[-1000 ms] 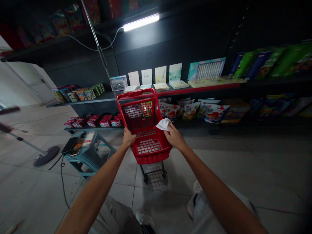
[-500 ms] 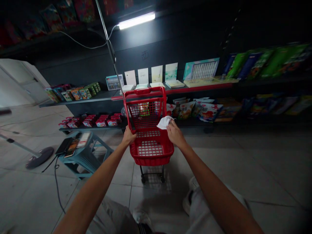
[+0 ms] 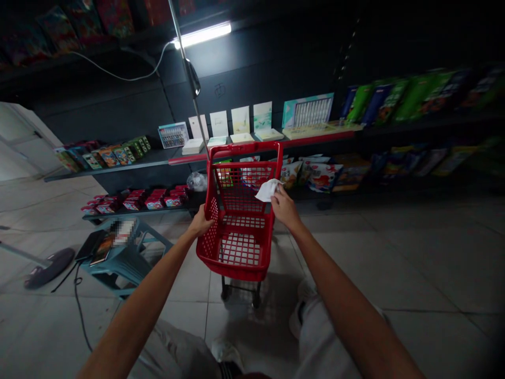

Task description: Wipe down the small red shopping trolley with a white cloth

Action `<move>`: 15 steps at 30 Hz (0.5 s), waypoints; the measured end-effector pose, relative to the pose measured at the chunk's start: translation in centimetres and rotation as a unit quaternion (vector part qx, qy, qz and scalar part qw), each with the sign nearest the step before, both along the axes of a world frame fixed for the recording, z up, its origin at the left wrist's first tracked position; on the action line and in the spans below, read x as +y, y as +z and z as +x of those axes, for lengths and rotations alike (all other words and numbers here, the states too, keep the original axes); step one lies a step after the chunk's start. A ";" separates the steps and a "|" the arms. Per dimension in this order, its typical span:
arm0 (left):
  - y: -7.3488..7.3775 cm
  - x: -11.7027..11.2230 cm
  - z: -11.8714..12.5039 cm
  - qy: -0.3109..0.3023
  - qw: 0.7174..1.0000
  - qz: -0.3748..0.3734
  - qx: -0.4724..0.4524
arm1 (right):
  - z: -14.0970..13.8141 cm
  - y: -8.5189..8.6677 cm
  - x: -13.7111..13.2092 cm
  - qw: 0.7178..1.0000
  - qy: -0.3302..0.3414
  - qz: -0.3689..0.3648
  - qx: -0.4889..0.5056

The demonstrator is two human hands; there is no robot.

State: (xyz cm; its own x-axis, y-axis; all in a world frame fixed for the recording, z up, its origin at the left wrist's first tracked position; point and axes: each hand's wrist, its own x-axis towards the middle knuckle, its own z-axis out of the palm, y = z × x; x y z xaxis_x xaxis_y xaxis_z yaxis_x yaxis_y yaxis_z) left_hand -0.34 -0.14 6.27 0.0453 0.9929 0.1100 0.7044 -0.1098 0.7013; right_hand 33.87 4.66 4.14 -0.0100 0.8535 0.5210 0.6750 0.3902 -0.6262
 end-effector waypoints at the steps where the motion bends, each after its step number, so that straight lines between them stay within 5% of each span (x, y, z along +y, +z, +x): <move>1: -0.1 0.0 -0.1 -0.005 1.000 -0.001 0.000 | 0.2 0.2 0.2 1.000 0.001 0.003 0.007; 8: -1.1 0.5 -2.2 -0.060 0.998 -0.005 -0.033 | 1.5 0.9 2.5 0.996 -0.020 0.011 0.091; 15: -0.6 0.2 -4.2 -0.088 0.995 -0.013 -0.034 | 2.0 0.7 4.6 0.963 -0.054 0.013 0.262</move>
